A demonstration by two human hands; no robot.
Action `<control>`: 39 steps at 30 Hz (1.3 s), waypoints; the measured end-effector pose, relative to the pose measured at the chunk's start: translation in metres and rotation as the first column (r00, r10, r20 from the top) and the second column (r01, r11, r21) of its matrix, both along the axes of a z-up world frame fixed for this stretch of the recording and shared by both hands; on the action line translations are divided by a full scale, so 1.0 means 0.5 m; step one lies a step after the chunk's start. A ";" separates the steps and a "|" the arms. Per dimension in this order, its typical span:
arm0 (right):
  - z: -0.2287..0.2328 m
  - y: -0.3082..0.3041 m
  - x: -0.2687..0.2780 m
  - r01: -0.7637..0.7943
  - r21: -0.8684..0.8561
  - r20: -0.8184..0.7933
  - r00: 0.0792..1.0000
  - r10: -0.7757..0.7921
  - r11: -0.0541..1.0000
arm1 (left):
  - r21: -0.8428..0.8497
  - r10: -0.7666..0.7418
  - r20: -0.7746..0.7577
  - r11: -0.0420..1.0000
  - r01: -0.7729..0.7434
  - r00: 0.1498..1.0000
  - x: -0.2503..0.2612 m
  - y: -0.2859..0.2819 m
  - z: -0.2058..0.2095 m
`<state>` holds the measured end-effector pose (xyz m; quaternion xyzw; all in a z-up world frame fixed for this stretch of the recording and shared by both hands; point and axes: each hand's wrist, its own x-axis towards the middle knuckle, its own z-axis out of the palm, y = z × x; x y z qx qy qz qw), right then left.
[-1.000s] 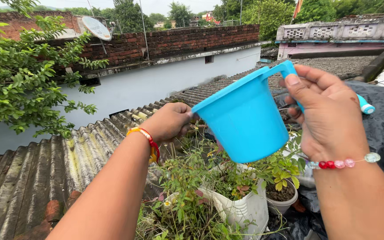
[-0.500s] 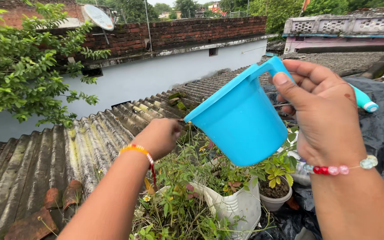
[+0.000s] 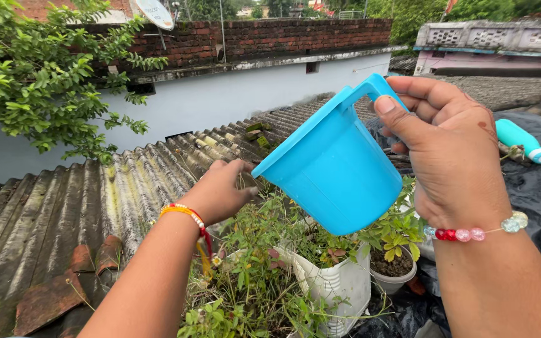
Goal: The person pours water from a blue mug onto potted plants and pulls out weeds by hand, placing the weeds into a clear plastic container.
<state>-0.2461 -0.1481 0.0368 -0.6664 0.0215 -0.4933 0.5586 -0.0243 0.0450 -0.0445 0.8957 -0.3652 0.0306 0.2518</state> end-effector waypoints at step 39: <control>0.106 -0.023 0.034 0.262 -0.651 -0.398 0.681 -0.614 0.712 | -0.691 -0.697 -0.687 0.540 -0.481 0.204 0.006 -0.371 -0.119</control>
